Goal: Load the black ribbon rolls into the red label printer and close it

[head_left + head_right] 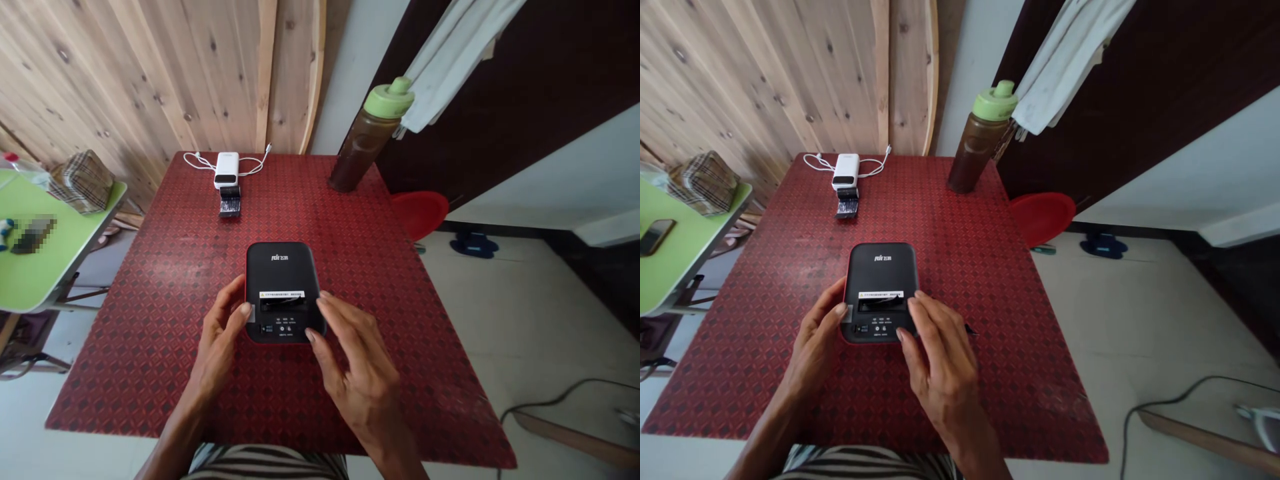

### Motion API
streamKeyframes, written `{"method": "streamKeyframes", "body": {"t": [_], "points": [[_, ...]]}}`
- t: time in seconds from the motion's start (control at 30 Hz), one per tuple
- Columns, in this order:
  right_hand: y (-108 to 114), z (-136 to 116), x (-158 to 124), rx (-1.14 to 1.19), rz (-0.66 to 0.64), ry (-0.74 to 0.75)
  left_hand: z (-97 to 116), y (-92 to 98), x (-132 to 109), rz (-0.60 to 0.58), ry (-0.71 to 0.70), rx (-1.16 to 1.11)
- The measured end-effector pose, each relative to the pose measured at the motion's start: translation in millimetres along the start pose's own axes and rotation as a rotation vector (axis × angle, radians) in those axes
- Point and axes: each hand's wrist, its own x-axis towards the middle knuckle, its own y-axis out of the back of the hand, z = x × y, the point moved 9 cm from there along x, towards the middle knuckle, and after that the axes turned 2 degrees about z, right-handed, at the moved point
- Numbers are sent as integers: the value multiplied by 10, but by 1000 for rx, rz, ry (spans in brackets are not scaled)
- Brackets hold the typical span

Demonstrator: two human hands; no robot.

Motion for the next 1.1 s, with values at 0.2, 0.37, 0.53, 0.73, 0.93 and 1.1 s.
{"method": "streamKeyframes", "body": {"t": [0.2,0.37,0.53,0.73,0.93,1.1], "points": [[-69,132,-316,-23,14,-235,-18,35,-79,-24,10,18],[-112,146,-370,-7,51,-302,-9,30,-29,33,7,40],[-100,159,-354,16,50,-303,-32,3,-21,42,34,15],[-115,195,-397,50,71,-343,-42,-21,-50,76,48,-15],[-121,214,-409,89,93,-383,-59,-20,-55,96,47,-3],[-123,204,-388,100,104,-375,-16,-49,-62,96,29,4]]}}
